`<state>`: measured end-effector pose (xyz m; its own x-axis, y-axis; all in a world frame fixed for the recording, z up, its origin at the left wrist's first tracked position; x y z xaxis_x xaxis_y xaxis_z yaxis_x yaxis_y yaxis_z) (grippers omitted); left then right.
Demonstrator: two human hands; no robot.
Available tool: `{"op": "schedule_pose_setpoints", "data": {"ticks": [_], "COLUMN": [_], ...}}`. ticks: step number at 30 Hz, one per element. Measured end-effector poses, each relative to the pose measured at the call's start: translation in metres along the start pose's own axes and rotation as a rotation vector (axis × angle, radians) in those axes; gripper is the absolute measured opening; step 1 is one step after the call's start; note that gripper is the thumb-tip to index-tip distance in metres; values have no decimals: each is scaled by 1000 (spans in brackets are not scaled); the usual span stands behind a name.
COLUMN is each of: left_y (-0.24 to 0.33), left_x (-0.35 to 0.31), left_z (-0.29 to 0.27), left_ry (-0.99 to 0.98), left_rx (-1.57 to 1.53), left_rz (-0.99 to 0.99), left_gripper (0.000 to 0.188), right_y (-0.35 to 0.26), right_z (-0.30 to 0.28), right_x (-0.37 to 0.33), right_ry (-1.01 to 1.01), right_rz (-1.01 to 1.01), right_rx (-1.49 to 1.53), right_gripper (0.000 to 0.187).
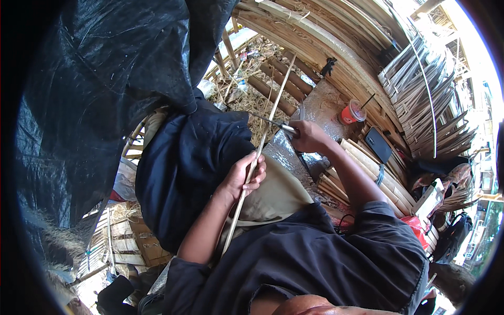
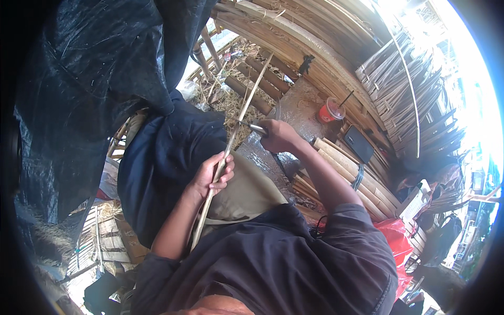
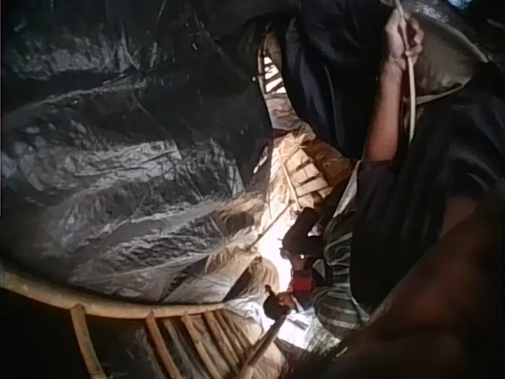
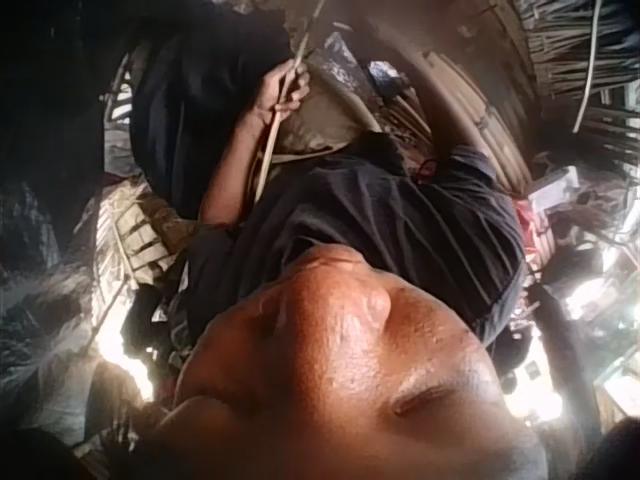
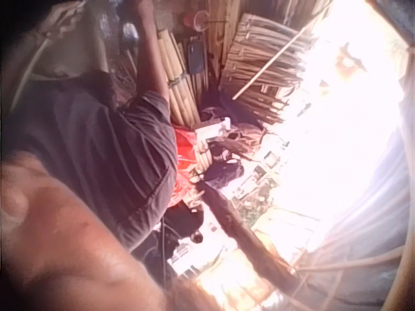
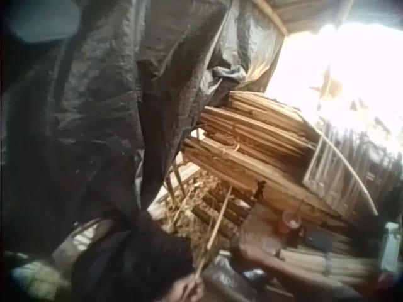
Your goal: The person uses a knife to shave thin strips from a wooden rod by hand.
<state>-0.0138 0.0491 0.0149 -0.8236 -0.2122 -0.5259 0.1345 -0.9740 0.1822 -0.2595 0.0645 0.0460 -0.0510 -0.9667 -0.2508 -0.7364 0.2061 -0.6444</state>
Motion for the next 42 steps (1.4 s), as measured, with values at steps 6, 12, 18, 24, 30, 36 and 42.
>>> {"op": "schedule_pose_setpoints", "data": {"ticks": [6,12,18,24,30,36,42], "left_y": [-2,-1,3,3,-2,-5,-10], "left_x": [9,7,4,3,3,6,7], "left_z": [-16,-10,1,-6,-1,-8,-6], "left_ry": [-73,-29,-14,-91,-33,-41,38], "left_rx": [40,160,303,246,274,266,245], "left_rz": [-66,-69,-28,-91,-9,-1,27], "left_gripper": [30,32,30,32,33,32,28], "right_y": [7,0,-15,-29,-23,15,44], "right_z": [21,24,4,-1,16,20,-17], "right_x": [16,22,15,10,7,30,56], "right_ry": [-57,-102,-77,-128,-100,-143,-46], "right_rz": [176,135,150,184,58,-13,263], "right_rx": [-352,-377,-348,-402,-506,-624,-645], "right_gripper": [31,27,23,21,17,17,18]}}
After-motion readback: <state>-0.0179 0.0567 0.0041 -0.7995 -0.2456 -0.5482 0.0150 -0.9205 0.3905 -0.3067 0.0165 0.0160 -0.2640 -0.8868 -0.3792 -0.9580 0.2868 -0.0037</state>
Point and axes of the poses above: each hand's wrist, its own x-axis towards the middle knuckle, its own z-axis out of the palm, y = z × x, the point moved 2 cm from there along x, towards the middle knuckle
